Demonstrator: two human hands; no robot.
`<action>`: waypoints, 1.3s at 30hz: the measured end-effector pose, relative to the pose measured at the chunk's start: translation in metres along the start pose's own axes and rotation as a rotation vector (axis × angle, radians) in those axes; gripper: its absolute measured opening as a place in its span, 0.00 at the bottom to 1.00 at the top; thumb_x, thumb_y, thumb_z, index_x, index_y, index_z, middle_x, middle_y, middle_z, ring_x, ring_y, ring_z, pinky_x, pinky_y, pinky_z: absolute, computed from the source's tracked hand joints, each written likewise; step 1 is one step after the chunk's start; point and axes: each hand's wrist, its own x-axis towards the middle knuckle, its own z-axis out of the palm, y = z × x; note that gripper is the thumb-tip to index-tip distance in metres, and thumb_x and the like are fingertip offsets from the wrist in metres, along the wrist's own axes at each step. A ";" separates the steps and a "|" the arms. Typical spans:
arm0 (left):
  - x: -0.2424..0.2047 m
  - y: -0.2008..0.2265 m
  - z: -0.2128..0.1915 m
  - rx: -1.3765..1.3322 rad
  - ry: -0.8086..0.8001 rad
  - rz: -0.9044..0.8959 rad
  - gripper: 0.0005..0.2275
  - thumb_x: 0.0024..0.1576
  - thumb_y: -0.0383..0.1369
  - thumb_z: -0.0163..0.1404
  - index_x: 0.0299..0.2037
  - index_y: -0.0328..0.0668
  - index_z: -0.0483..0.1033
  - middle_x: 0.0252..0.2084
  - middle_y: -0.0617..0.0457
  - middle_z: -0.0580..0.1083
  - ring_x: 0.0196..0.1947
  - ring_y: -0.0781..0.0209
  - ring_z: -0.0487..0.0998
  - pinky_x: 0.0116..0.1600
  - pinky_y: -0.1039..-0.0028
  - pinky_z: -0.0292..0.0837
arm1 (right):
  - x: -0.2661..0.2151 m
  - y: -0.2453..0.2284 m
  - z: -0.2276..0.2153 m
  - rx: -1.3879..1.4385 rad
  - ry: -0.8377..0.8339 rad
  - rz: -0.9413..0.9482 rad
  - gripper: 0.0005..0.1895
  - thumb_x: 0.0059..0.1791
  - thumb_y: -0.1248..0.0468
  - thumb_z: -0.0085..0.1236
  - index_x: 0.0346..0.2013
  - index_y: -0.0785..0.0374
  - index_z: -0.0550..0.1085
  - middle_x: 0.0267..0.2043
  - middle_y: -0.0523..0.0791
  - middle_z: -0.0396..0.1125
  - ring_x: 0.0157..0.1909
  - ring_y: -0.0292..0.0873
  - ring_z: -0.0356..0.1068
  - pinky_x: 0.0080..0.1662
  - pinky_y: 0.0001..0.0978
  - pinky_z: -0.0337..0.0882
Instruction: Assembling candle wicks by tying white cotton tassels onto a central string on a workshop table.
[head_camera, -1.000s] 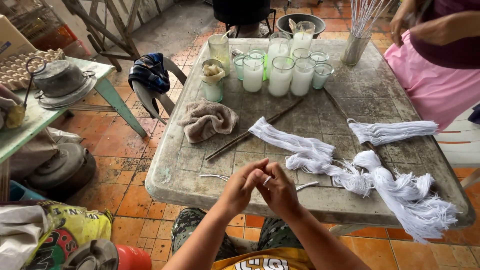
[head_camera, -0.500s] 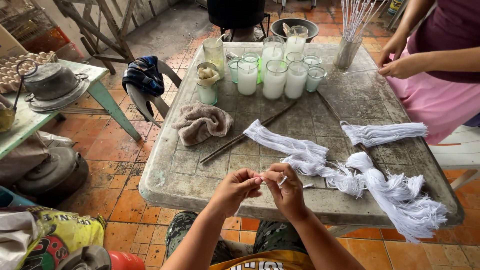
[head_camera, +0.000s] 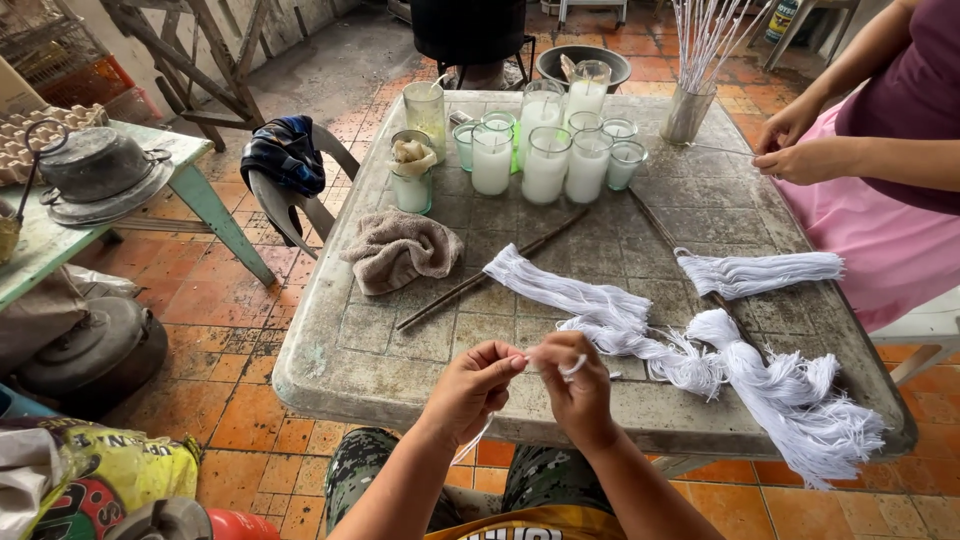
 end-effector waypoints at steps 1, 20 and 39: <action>0.003 -0.002 -0.002 0.101 0.023 0.088 0.05 0.58 0.26 0.60 0.39 0.32 0.78 0.23 0.58 0.62 0.19 0.77 0.57 0.22 0.88 0.50 | -0.008 0.004 0.005 0.221 0.073 0.185 0.06 0.53 0.64 0.58 0.42 0.61 0.79 0.37 0.47 0.71 0.35 0.42 0.73 0.37 0.33 0.75; 0.001 0.004 0.018 0.819 0.266 0.863 0.04 0.53 0.25 0.63 0.37 0.43 0.85 0.35 0.57 0.61 0.26 0.70 0.63 0.31 0.82 0.65 | -0.011 0.000 0.000 0.531 -0.026 0.554 0.06 0.53 0.68 0.56 0.38 0.69 0.76 0.32 0.50 0.73 0.36 0.41 0.71 0.39 0.31 0.72; -0.004 0.004 0.021 0.600 0.052 0.446 0.05 0.58 0.31 0.61 0.35 0.39 0.82 0.31 0.53 0.70 0.31 0.72 0.71 0.35 0.78 0.70 | -0.009 0.004 -0.007 0.369 0.061 0.317 0.03 0.51 0.68 0.61 0.36 0.66 0.79 0.39 0.46 0.64 0.38 0.36 0.66 0.37 0.27 0.70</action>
